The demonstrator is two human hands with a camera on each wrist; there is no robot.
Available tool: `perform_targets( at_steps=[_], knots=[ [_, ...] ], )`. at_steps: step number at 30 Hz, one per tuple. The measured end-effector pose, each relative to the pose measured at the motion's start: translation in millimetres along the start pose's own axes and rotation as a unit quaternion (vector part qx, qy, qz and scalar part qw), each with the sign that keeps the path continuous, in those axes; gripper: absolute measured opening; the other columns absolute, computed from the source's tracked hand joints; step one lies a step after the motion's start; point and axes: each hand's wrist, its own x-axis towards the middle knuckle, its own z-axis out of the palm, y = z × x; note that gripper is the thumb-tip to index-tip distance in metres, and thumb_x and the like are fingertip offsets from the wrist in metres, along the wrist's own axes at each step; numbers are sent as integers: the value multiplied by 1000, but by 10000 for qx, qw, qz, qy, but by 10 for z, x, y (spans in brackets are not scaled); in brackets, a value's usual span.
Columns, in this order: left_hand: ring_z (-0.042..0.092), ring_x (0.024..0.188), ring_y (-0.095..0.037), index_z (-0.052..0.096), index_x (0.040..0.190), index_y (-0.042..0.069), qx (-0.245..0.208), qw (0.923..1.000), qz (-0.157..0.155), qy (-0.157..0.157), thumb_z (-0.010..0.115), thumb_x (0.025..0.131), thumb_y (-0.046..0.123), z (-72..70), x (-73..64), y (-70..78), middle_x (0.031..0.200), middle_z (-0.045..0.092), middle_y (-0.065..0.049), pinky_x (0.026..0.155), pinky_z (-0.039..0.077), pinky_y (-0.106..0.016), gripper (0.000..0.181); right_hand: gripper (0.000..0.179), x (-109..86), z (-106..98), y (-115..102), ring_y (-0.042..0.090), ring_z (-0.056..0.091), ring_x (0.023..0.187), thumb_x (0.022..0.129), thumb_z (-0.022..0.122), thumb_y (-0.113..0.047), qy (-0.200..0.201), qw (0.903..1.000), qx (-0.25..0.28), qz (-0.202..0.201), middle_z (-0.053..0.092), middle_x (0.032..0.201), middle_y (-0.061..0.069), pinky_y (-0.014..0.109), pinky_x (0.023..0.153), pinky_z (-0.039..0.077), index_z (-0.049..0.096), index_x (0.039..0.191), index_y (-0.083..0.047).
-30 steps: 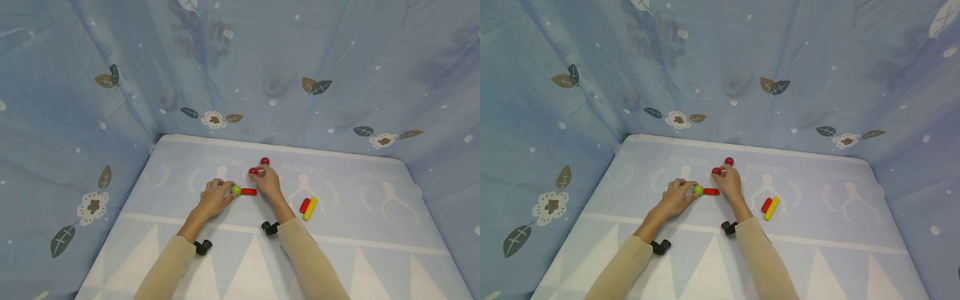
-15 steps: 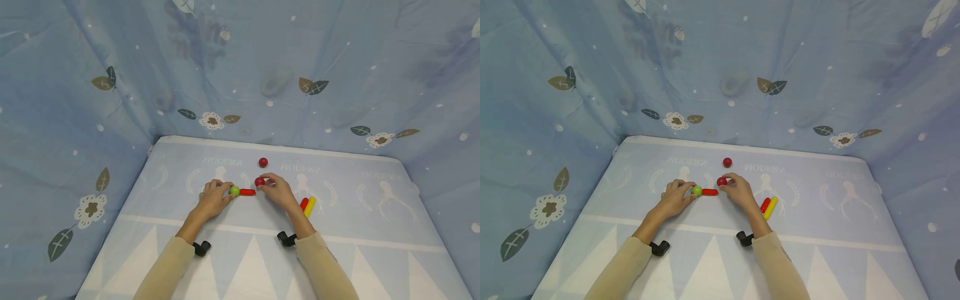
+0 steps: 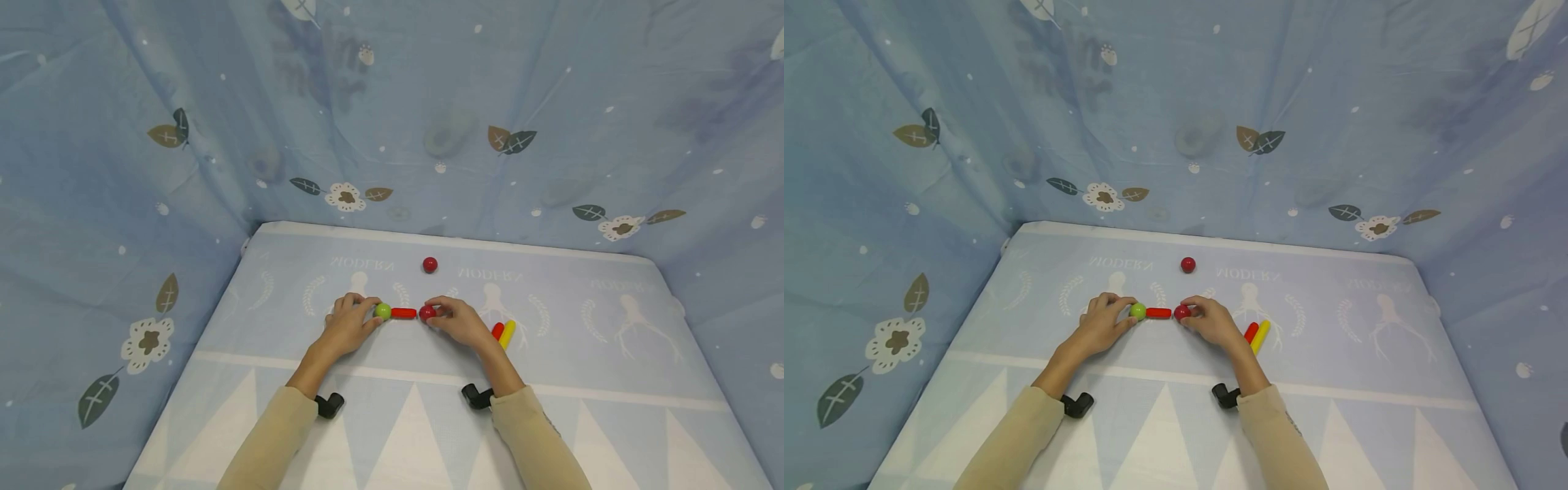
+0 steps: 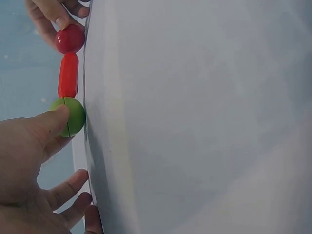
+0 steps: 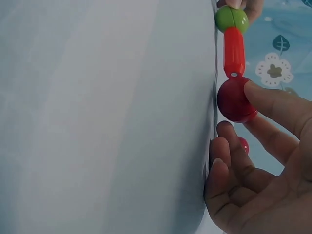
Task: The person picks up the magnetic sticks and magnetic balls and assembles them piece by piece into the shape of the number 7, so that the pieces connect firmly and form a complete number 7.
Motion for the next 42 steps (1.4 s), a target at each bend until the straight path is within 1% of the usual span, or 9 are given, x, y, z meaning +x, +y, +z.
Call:
perform_targets(
  at_steps=[12, 20, 28, 32, 36, 42],
  knots=[
    [35, 131, -39, 56, 142, 26, 30, 10000, -47, -54, 62, 99, 40, -8, -1, 12, 137, 44, -13, 87, 39, -59, 45, 35, 36, 7, 30, 24, 54, 88, 92, 74, -18, -225, 9995, -149, -142, 64, 102, 4, 33, 72, 47, 69, 127, -20],
    [35, 131, -39, 56, 141, 27, 20, 10000, -57, -40, 62, 100, 40, -9, -4, 19, 136, 44, -13, 87, 39, -59, 44, 35, 23, 16, 49, 23, 53, 82, 93, 73, -18, -206, 9996, -88, -198, 63, 101, 5, 33, 67, 45, 68, 128, -18],
    [35, 132, -40, 56, 141, 27, -18, 10000, -27, -41, 62, 100, 39, -8, -12, 16, 137, 44, -14, 86, 39, -60, 43, 35, -6, 29, 45, 23, 53, 81, 93, 73, -18, -153, 9996, -39, -249, 63, 100, 4, 33, 67, 46, 68, 128, -18],
    [34, 133, -40, 55, 141, 27, 1, 10000, -75, -44, 61, 100, 40, -8, -10, 24, 138, 43, -13, 87, 38, -60, 43, 35, -7, 36, 48, 23, 53, 80, 93, 73, -18, -143, 9996, -8, -258, 63, 100, 5, 32, 67, 46, 68, 128, -18],
    [34, 133, -39, 55, 142, 28, 38, 9999, -128, -51, 60, 101, 40, -10, -7, 31, 138, 43, -13, 87, 38, -59, 43, 36, -1, 45, 55, 23, 53, 80, 93, 73, -17, -107, 9996, -38, -275, 63, 100, 5, 32, 66, 46, 68, 129, -18],
    [35, 132, -39, 54, 142, 28, 40, 9999, -105, -53, 60, 101, 41, -10, -6, 40, 137, 43, -13, 86, 38, -58, 43, 39, -28, 37, 48, 23, 54, 79, 93, 72, -18, -6, 9996, -187, -222, 63, 101, 4, 32, 67, 47, 65, 131, -16]
  ],
)
